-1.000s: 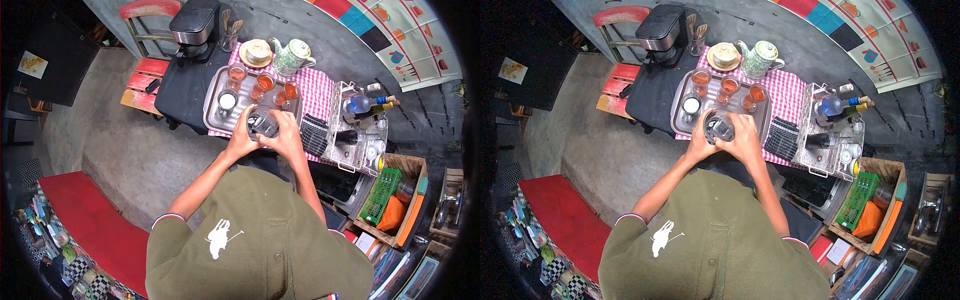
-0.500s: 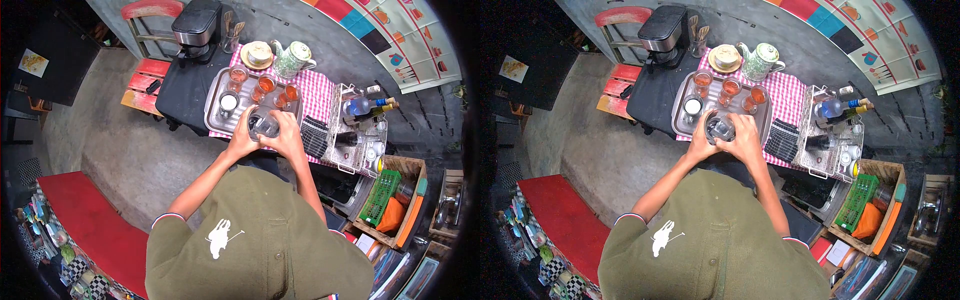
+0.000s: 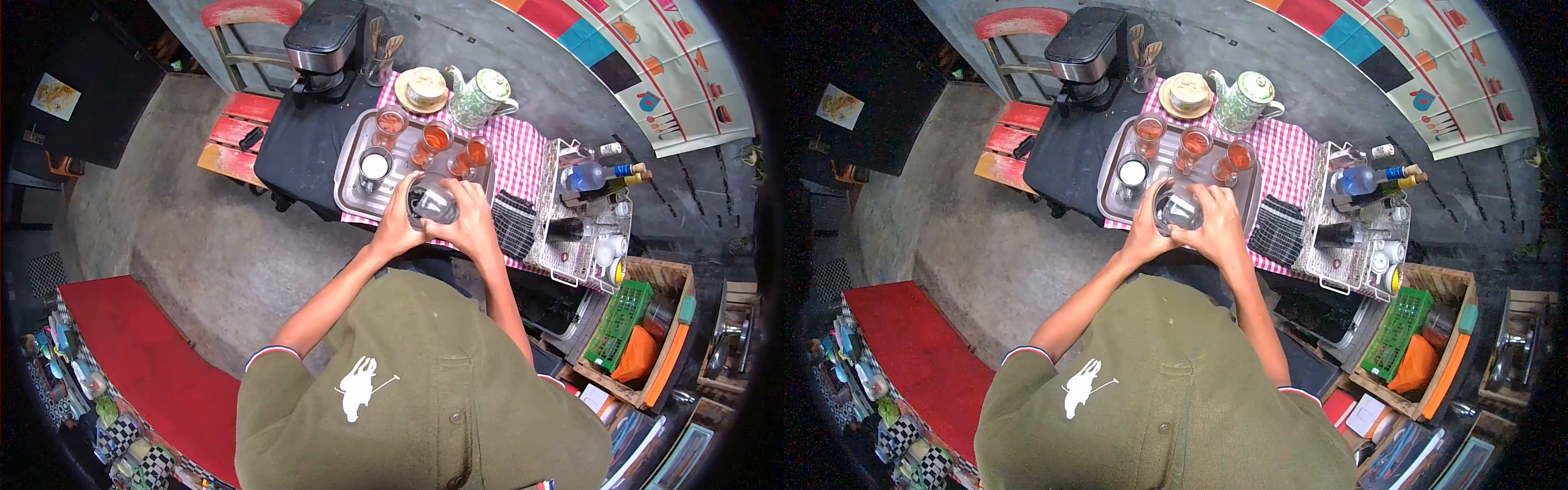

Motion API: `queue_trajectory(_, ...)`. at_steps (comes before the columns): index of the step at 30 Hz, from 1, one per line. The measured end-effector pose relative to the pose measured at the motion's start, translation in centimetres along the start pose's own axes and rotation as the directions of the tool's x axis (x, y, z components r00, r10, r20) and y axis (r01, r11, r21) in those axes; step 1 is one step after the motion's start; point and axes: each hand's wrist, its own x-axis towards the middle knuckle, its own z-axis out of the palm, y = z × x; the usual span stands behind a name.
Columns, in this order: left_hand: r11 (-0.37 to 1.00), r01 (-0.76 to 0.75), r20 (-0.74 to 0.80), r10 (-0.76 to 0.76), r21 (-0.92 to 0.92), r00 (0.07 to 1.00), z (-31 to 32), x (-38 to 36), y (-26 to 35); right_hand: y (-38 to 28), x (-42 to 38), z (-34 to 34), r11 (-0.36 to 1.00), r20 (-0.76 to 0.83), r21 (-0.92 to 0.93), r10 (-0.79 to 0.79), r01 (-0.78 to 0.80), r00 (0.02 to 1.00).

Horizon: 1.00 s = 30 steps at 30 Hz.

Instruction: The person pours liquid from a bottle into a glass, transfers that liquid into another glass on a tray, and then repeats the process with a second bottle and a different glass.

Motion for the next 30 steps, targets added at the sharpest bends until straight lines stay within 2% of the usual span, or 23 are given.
queue_trajectory(6, 1.0, 0.006, 0.005, -0.006, -0.003, 1.0, 0.1, -0.1, 0.1, 0.2, -0.2, 0.1, 1.0, -0.011, 0.003, 0.003, -0.003, 1.0)
queue_trajectory(15, 0.999, 0.049, 0.036, -0.048, -0.015, 0.998, 0.2, -0.2, 0.2, -0.1, 0.0, -0.4, 0.998, 0.063, -0.021, 0.059, -0.057, 0.996)
queue_trajectory(24, 0.998, 0.064, 0.076, -0.062, -0.025, 0.995, 0.5, -0.5, 0.0, 0.2, 0.6, -1.2, 0.991, 0.201, -0.117, 0.093, -0.07, 0.975)
queue_trajectory(30, 0.999, 0.032, 0.085, -0.03, -0.03, 0.996, 0.7, -0.6, -0.1, 0.4, 1.2, -1.2, 0.983, 0.236, -0.184, 0.05, -0.006, 0.97)
